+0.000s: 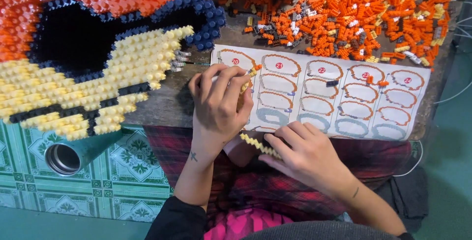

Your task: The person assembles small plastic craft pieces by hand, following a printed pattern. They pick up yellow and orange pieces, connect them into a chain, and place the chain onto the pattern sheet.

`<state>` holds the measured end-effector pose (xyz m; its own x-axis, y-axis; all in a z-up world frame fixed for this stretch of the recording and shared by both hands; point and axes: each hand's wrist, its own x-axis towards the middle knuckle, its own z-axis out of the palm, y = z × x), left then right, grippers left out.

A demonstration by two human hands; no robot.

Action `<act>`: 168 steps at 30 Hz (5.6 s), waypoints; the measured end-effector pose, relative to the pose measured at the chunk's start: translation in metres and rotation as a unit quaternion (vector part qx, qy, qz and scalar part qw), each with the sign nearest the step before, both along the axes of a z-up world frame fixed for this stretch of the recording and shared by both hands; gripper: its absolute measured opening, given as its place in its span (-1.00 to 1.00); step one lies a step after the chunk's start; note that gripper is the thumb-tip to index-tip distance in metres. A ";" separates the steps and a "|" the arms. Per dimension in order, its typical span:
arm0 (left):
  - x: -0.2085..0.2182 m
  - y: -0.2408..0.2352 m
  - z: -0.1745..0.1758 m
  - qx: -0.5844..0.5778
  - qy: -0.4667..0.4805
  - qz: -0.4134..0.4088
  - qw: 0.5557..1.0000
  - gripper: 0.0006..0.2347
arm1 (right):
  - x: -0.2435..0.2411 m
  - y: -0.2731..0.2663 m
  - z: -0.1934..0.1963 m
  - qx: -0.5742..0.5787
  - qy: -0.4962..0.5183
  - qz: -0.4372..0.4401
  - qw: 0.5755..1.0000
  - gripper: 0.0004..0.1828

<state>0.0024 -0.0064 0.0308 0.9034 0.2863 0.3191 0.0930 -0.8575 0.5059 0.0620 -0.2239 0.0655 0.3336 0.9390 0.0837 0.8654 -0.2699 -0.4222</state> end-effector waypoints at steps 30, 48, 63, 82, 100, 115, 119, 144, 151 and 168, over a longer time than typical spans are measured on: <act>-0.002 0.004 0.001 -0.023 -0.007 -0.006 1.000 -0.65 | 0.141 0.078 -0.016 0.053 -0.186 -0.027 0.981 -0.90; -0.001 0.004 0.004 -0.011 0.020 -0.013 1.000 -0.57 | 0.140 0.088 -0.014 0.045 -0.169 -0.025 0.984 -0.85; -0.003 0.006 -0.002 -0.051 0.008 -0.026 0.998 -0.61 | 0.104 0.018 -0.011 0.049 -0.057 0.033 0.997 -0.76; -0.001 0.006 0.001 -0.044 0.005 -0.013 0.999 -0.64 | 0.106 0.046 -0.018 0.097 -0.026 0.071 0.992 -0.82; -0.003 0.006 -0.003 -0.052 0.000 -0.015 0.999 -0.65 | 0.107 0.048 -0.023 0.070 -0.081 0.094 0.990 -0.84; -0.003 0.007 -0.001 -0.055 -0.004 -0.014 0.998 -0.68 | 0.110 0.046 -0.036 0.116 -0.093 0.113 0.982 -0.94; -0.003 0.007 0.000 -0.051 -0.003 -0.020 0.998 -0.68 | 0.107 0.046 -0.037 0.116 -0.125 0.098 0.980 -0.96; -0.003 0.005 -0.001 -0.025 -0.004 -0.015 1.000 -0.63 | 0.101 0.052 -0.013 0.026 -0.126 0.081 0.988 -0.78; -0.002 0.005 -0.001 -0.020 -0.006 -0.015 1.000 -0.62 | 0.097 0.050 -0.011 0.041 -0.148 0.080 0.985 -0.76; -0.001 0.001 0.003 -0.031 0.003 -0.010 0.999 -0.59 | 0.073 0.010 -0.032 0.144 -0.020 -0.105 0.984 -0.75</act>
<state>0.0015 -0.0052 0.0340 0.9115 0.2864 0.2951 0.0791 -0.8264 0.5576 0.1347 -0.2135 0.0334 0.5084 0.7855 0.3528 0.8211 -0.3187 -0.4736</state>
